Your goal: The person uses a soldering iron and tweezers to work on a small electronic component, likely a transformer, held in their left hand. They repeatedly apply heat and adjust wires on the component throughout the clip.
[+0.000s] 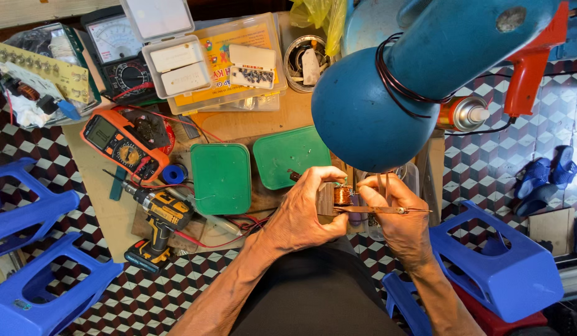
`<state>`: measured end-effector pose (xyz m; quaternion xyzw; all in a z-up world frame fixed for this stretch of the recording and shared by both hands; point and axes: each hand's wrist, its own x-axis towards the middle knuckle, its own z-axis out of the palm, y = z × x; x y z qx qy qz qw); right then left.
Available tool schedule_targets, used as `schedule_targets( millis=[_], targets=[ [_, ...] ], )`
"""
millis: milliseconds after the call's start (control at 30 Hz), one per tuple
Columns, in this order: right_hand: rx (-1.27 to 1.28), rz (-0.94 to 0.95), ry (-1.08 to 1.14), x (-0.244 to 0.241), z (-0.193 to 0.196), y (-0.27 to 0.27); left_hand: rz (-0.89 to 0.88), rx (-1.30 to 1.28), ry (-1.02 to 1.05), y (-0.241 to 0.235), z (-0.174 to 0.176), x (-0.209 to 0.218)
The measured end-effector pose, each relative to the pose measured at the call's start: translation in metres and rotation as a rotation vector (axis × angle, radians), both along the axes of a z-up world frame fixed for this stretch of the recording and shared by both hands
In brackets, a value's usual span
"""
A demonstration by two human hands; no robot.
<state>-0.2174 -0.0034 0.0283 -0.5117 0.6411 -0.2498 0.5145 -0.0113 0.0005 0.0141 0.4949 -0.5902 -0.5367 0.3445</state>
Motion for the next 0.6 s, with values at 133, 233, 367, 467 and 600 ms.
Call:
schedule_targets(
  millis=[133, 233, 367, 467, 600],
  targets=[
    [-0.165, 0.093, -0.005, 0.0029, 0.0056, 0.0001, -0.014, 0.018, 0.021, -0.0009, -0.0005, -0.002],
    [-0.366, 0.214, 0.173, 0.002, 0.0069, -0.0016, -0.025, 0.028, 0.016, -0.0031, 0.0011, -0.0037],
    [-0.447, 0.236, 0.15, 0.0018, 0.0041, -0.0028, -0.03, 0.038, 0.032, -0.0042, 0.0013, -0.004],
    [-0.488, 0.281, 0.15, -0.0018, 0.0035, -0.0036, -0.033, 0.03, 0.031, -0.004, 0.0008, -0.0054],
    [-0.509, 0.321, 0.139, -0.0067, 0.0032, -0.0045, -0.03, -0.013, 0.067, -0.0045, -0.0001, -0.0067]
  ],
)
